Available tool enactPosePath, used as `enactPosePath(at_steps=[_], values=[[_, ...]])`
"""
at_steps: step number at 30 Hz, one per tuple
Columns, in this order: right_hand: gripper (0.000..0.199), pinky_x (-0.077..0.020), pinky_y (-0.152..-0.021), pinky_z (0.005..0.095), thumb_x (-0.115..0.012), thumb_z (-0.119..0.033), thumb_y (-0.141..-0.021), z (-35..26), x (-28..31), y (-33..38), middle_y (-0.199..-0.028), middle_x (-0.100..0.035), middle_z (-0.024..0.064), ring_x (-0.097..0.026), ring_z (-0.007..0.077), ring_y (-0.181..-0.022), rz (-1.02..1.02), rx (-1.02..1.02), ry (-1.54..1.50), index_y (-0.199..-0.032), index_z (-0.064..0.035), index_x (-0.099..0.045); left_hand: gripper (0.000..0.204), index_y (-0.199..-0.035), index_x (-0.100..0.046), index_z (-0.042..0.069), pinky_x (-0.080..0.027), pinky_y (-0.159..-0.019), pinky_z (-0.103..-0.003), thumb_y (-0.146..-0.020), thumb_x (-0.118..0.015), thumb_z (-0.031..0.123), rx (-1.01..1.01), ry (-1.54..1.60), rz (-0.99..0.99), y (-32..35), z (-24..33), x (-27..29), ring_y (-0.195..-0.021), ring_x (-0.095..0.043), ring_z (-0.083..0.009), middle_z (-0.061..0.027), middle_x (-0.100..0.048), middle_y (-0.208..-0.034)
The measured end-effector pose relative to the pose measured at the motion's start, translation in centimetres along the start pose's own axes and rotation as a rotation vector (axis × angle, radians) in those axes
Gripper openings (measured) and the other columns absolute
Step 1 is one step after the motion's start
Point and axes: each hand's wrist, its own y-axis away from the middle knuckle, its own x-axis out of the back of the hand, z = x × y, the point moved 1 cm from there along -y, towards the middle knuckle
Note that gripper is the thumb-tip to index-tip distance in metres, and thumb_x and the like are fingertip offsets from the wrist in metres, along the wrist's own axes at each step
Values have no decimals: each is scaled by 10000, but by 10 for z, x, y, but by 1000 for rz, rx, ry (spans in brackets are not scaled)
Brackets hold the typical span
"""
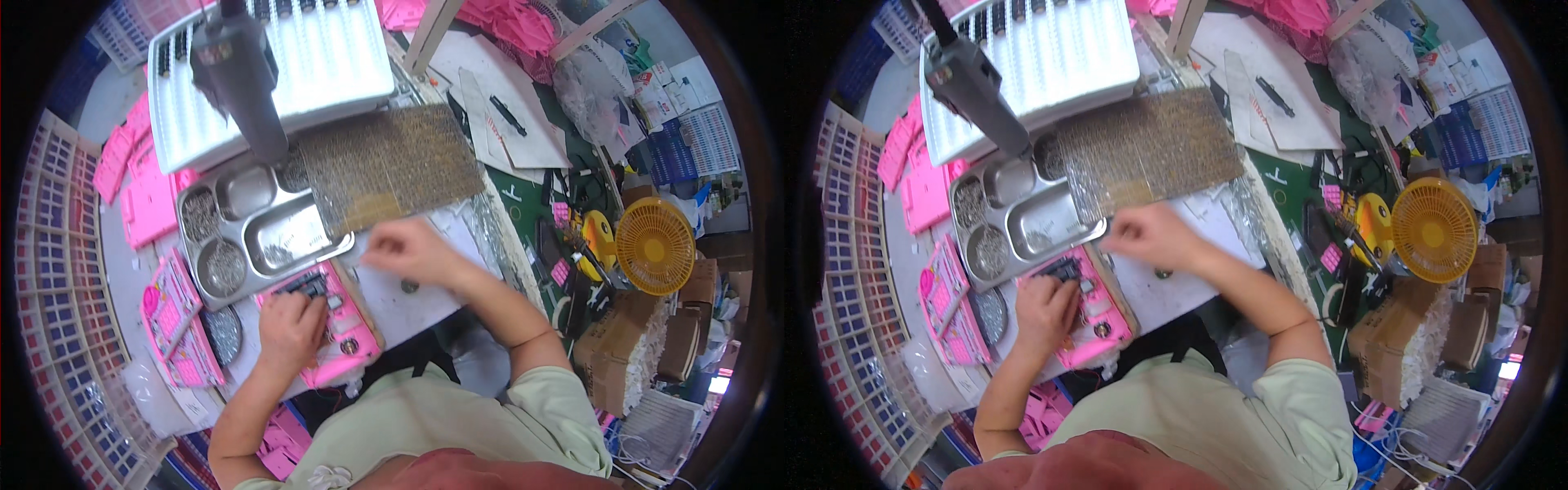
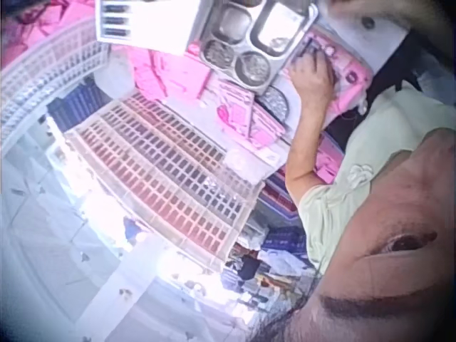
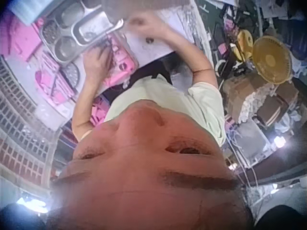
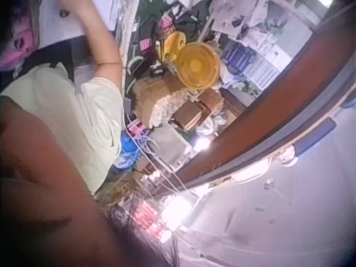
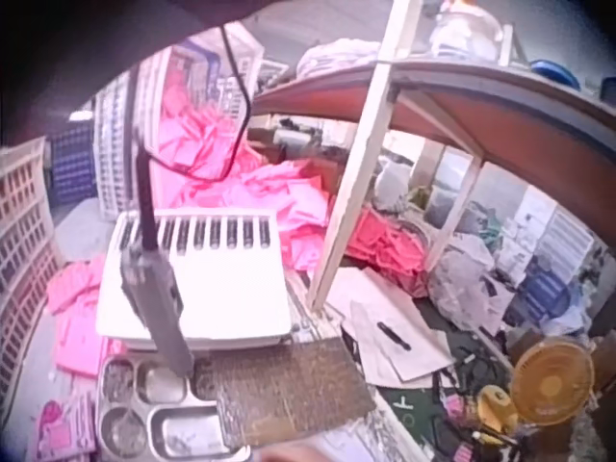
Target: Soldering wires and assembling internal components of a pink electronic toy on a factory workbench.
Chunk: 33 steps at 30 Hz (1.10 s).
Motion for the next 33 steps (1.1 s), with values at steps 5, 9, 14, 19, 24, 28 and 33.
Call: enactPosePath(at_steps=[5, 9, 14, 19, 24, 28, 33], values=[[239, -527, -691, 275, -696, -173, -951, 5, 141, -124, -826, -700, 47, -647, 112, -755, 503, 217, -139, -1094, 19, -700, 238, -949, -722, 88, -425, -656, -410, -730, -814, 88, 44, 0, -12, 4, 1, 5, -718, -562, -263, -52, -559, -809], [329, -554, -886, 339, -645, -118, -890, 19, 176, -288, -1175, -709, 177, -690, 227, -962, 609, 133, -348, -1190, -27, -748, 251, -938, -723, 99, -415, -641, -409, -710, -827, 86, 59, 21, -4, 1, 2, 4, -711, -557, -249, -42, -550, -803], [430, -427, -1147, 449, -633, -126, -829, 84, 265, -426, -1578, -471, 137, -549, 399, -1343, 657, 133, 665, -1209, -271, -770, 260, -962, -728, 114, -408, -643, -395, -719, -819, 104, 20, 64, -15, -4, 1, -4, -692, -555, -229, -30, -549, -802], [509, -431, -1143, 436, -584, -38, -860, 52, 296, -467, -1436, -588, 230, -559, 360, -1346, 904, 299, 541, -1363, 36, -618, 269, -980, -728, 103, -407, -640, -391, -723, -807, 113, 43, 38, -16, 3, 0, -2, -688, -553, -232, -37, -537, -797], [381, -509, -1000, 344, -632, -50, -921, -31, 241, -380, -1414, -550, 180, -593, 263, -1227, 948, 788, -206, -1291, 37, -608, 288, -991, -725, 92, -414, -640, -410, -716, -809, 104, 46, -12, -40, 3, 2, 4, -701, -554, -252, -48, -535, -803], [333, -556, -887, 312, -663, -66, -940, -93, 171, -219, -1295, -615, 163, -641, 201, -1088, 771, 911, -520, -1246, 52, -610, 319, -1036, -720, 98, -443, -674, -395, -726, -779, 138, 28, -32, -27, 10, 1, 10, -728, -571, -258, -52, -541, -831], [482, -451, -1127, 541, -528, 18, -988, -77, 90, -3, -1462, -542, 197, -552, 363, -1333, 536, 874, -725, -1463, 75, -464, 212, -1097, -725, 49, -500, -617, -379, -924, -708, 171, 261, 372, 170, 25, 0, 38, -692, -644, -281, -129, -710, -949]])
